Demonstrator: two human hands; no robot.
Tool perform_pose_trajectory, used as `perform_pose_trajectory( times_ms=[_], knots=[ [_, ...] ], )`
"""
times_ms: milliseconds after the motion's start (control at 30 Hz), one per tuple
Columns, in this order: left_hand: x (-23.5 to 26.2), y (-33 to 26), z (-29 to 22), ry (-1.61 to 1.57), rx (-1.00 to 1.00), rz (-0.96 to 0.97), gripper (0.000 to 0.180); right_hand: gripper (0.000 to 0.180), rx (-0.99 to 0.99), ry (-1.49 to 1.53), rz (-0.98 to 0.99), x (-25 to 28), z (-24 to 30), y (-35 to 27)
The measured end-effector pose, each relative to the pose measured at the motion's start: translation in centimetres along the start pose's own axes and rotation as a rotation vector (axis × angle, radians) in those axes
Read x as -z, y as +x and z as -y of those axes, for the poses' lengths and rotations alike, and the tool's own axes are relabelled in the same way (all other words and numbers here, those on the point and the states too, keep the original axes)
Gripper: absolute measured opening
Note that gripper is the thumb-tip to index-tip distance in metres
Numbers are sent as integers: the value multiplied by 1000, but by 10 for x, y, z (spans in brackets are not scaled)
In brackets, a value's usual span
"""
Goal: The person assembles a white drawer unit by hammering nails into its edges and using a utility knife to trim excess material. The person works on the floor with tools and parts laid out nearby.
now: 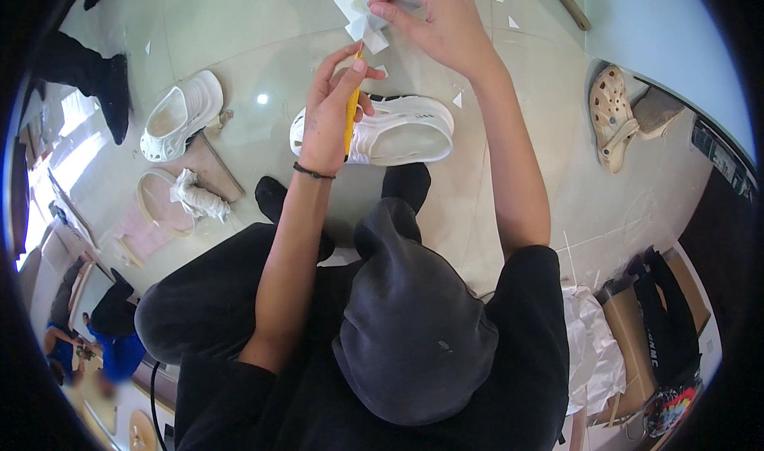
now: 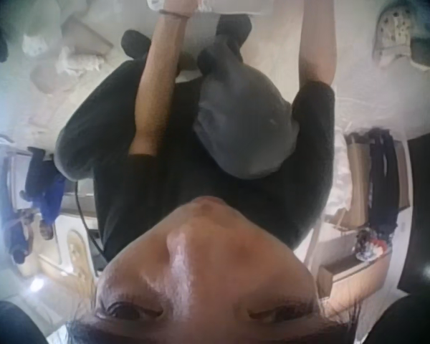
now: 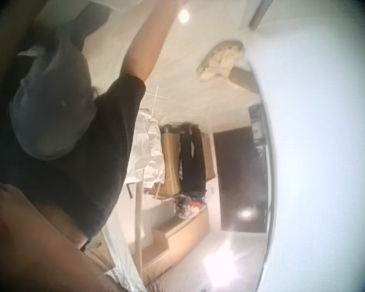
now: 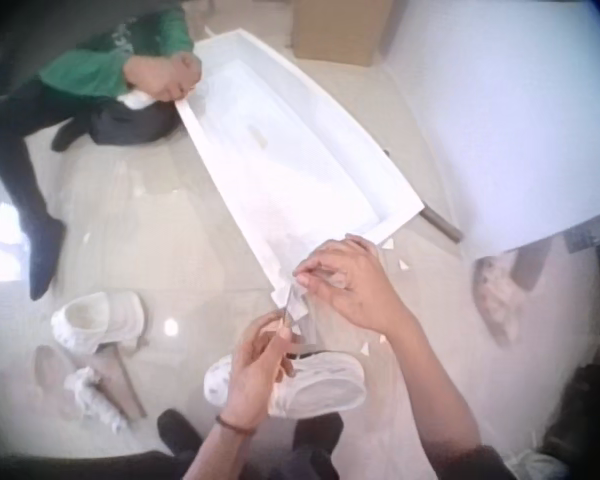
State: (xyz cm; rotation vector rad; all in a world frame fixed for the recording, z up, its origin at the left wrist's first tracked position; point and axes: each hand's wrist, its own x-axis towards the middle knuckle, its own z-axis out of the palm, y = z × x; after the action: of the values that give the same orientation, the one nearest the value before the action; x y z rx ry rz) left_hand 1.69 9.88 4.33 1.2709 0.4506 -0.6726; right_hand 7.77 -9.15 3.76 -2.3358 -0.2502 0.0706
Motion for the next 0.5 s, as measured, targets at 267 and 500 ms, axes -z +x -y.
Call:
perform_pose_trajectory(
  times_ms=[267,500],
  knots=[
    [-2,4,0,-67,-35,-10,43,17,13,-40,-16,-1,3,-1],
    [9,-1,3,-168,-8,73,41,15,132,-211,-124,-9,18,-7]
  ],
)
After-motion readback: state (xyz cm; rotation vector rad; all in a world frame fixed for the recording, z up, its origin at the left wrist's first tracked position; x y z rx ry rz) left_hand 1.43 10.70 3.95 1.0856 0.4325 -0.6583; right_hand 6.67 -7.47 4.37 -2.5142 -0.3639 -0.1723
